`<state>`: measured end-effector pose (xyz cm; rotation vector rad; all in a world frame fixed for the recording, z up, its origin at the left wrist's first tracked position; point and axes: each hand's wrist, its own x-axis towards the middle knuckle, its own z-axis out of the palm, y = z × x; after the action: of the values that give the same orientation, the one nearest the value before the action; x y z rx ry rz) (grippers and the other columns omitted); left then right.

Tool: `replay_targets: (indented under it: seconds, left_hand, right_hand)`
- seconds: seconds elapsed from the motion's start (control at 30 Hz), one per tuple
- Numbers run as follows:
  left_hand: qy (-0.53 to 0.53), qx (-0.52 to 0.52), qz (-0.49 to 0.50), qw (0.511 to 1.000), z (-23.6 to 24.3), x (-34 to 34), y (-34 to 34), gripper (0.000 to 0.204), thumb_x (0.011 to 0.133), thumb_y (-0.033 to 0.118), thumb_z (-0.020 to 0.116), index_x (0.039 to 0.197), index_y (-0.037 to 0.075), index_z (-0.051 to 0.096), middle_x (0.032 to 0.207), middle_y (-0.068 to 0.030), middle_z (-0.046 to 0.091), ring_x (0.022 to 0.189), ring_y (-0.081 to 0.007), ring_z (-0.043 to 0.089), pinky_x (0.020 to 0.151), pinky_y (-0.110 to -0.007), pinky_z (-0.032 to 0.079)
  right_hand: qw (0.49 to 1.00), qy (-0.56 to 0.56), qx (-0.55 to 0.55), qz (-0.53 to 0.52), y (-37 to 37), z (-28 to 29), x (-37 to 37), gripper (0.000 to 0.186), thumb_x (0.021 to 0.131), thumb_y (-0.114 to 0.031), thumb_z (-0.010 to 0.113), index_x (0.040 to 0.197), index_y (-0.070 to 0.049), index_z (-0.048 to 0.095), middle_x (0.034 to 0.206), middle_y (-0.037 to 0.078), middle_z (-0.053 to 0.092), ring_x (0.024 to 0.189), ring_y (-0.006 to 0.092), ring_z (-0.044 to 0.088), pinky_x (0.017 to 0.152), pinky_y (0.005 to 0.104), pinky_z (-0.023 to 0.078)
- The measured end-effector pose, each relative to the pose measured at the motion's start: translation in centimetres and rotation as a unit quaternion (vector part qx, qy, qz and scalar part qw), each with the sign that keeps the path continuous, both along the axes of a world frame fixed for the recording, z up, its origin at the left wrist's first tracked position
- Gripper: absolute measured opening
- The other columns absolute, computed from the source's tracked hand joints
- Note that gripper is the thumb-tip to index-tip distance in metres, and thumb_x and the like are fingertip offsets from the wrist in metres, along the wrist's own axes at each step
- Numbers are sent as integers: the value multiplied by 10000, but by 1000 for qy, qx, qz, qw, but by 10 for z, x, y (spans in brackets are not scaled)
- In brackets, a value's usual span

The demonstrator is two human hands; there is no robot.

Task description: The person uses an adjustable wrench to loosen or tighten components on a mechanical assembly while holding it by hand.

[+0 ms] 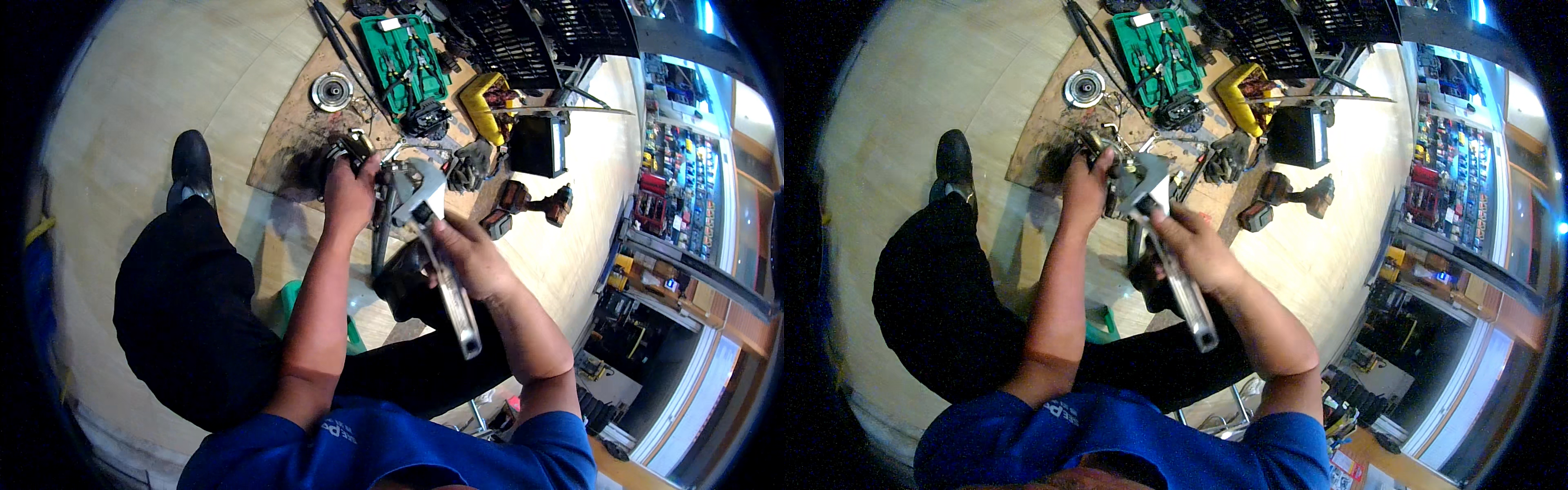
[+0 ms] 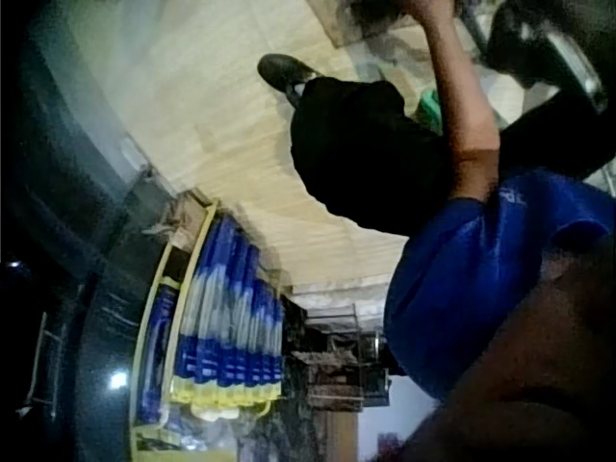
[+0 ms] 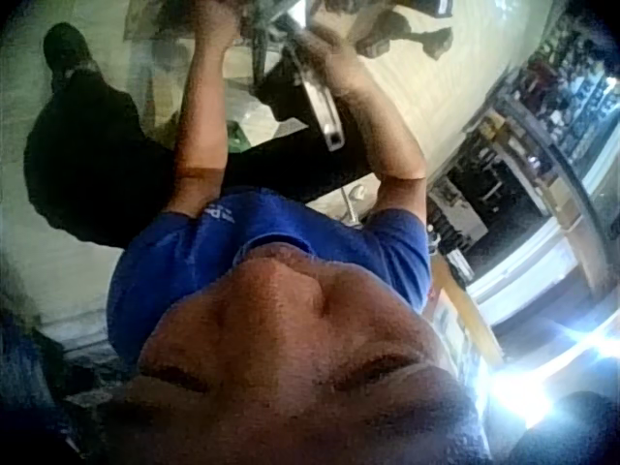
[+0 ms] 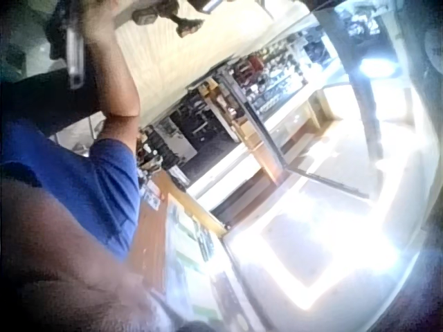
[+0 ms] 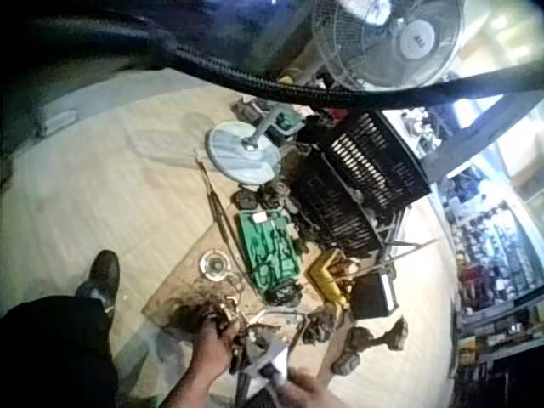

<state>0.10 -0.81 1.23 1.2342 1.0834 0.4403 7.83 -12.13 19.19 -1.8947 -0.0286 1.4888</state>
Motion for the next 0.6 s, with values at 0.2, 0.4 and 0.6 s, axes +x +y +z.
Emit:
replay_targets:
  seconds: [0.2, 0.4, 0.6]
  left_hand:
    - [-4, -8, -1, 1000, 6, -2, 2, 415, 927, 335, 638, 1062, -55, 597, 974, -261, 667, 940, -424, 634, 828, -449, 474]
    - [-22, -13, -4, 1000, 6, -1, 2, 412, 927, 330, 641, 1067, -55, 598, 982, -258, 668, 946, -405, 639, 836, -440, 473]
    - [-20, -2, -6, 1000, 10, -2, 4, 412, 922, 331, 646, 1052, -58, 604, 990, -261, 666, 952, -408, 637, 838, -442, 473]
  right_hand:
    - [965, -187, -5, 185, -11, -15, 53, 384, 1014, -364, 520, 1032, 12, 596, 708, 7, 553, 606, 88, 522, 534, 254, 438]
    - [935, -176, -63, 301, 0, -11, 63, 371, 1003, -369, 539, 1024, -7, 617, 681, -6, 559, 552, 74, 530, 484, 237, 449]
    - [916, -186, -60, 349, 8, -18, 66, 382, 999, -392, 540, 978, -16, 604, 652, 0, 556, 531, 81, 530, 459, 241, 433]
